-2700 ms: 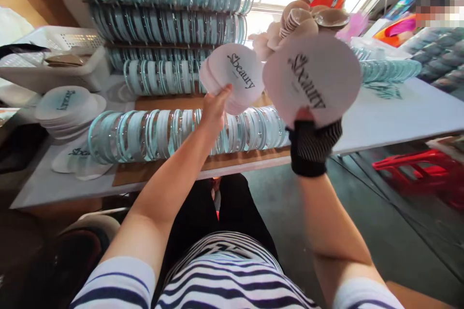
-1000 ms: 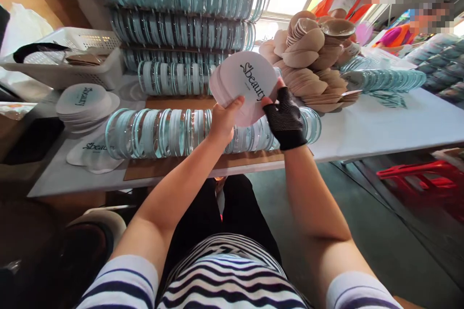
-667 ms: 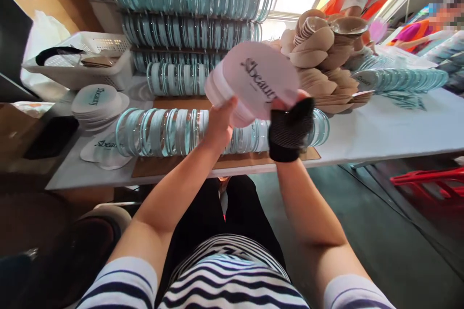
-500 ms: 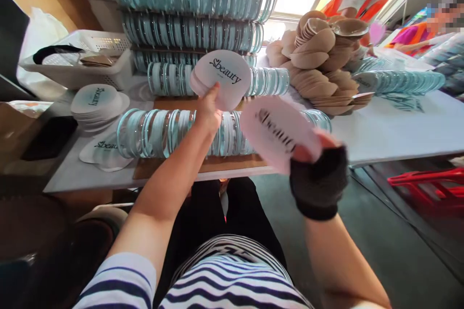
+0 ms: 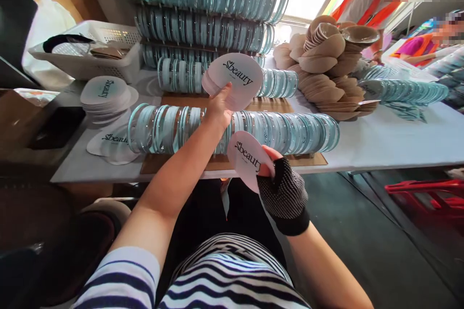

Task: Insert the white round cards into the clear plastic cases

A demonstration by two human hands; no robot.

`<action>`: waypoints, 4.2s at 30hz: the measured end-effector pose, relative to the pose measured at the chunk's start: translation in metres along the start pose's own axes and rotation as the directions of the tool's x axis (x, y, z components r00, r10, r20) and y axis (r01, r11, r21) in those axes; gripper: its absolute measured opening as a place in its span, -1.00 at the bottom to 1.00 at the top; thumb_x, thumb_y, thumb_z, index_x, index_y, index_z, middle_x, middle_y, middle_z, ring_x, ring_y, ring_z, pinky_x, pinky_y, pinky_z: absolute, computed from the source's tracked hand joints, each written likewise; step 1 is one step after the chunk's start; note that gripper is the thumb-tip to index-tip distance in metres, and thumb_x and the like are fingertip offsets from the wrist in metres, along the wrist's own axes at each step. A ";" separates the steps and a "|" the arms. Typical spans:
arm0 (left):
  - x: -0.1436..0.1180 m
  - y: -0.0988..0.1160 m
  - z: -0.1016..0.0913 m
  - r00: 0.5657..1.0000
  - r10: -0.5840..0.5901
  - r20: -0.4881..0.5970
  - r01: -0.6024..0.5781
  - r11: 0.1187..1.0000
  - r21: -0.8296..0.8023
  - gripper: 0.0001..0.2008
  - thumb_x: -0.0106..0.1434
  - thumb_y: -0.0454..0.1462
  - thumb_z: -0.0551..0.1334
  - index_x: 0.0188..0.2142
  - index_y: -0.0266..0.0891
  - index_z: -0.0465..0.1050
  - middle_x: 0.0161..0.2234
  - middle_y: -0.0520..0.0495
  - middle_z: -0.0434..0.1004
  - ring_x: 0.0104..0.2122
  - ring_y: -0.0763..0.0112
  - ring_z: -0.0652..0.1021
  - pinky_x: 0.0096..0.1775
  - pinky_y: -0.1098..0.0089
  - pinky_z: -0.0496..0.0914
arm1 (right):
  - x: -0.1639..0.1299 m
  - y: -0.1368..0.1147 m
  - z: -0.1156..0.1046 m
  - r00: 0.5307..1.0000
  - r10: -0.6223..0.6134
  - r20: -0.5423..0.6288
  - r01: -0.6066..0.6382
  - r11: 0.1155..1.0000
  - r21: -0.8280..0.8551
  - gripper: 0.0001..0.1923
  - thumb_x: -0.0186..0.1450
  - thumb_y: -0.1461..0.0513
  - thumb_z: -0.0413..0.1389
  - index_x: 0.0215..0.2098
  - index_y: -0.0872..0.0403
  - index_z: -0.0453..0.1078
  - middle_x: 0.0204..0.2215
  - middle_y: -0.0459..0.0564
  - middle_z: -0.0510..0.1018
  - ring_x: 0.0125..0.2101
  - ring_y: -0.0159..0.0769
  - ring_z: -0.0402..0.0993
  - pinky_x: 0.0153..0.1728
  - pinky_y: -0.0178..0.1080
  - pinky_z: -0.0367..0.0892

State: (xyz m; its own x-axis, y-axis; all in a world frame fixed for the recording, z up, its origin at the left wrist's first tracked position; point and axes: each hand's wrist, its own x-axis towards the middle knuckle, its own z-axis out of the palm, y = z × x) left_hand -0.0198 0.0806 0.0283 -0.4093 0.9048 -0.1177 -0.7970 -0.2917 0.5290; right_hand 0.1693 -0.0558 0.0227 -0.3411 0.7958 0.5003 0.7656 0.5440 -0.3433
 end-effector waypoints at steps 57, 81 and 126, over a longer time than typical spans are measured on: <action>-0.021 0.019 -0.017 0.959 0.279 0.052 -0.283 0.952 0.112 -0.69 0.11 -0.33 0.40 -0.14 -0.02 0.52 -0.01 0.10 0.59 0.17 0.20 0.43 0.13 0.20 0.39 | 0.079 0.056 0.058 0.927 0.052 0.372 -0.077 0.996 0.051 -0.63 0.35 0.06 -0.03 -0.49 0.10 0.36 -0.49 0.01 0.53 -0.46 -0.37 0.37 -0.43 -0.33 0.04; -0.057 -0.055 0.018 0.954 0.297 -0.046 -0.275 0.924 0.265 -0.60 -0.13 -0.19 0.51 -0.27 -0.28 0.57 -0.21 -0.15 0.64 -0.06 0.10 0.58 -0.01 0.17 0.45 | 0.097 0.064 0.027 0.898 -0.194 -0.395 0.182 0.981 -0.069 -0.24 0.30 0.11 0.00 0.38 0.23 -0.08 0.33 0.31 0.08 0.35 0.07 -0.09 0.25 0.22 0.06; -0.006 0.000 -0.013 0.993 0.104 -0.053 -0.107 0.993 -0.055 -0.47 0.09 -0.39 0.42 0.07 -0.18 0.43 0.07 -0.20 0.50 0.17 0.10 0.42 0.16 0.07 0.35 | 0.047 0.042 0.088 0.947 0.168 0.275 -0.119 0.975 -0.188 -0.69 0.41 0.15 -0.12 -0.17 0.11 0.42 -0.37 0.09 0.61 -0.36 -0.22 0.55 -0.39 -0.30 0.21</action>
State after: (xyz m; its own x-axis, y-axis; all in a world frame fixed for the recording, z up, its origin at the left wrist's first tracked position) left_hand -0.0232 0.0713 0.0178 -0.5126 0.8520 -0.1062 -0.7720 -0.4032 0.4914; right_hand 0.1374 0.0285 -0.0385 -0.3442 0.9179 0.1973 0.8893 0.3861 -0.2450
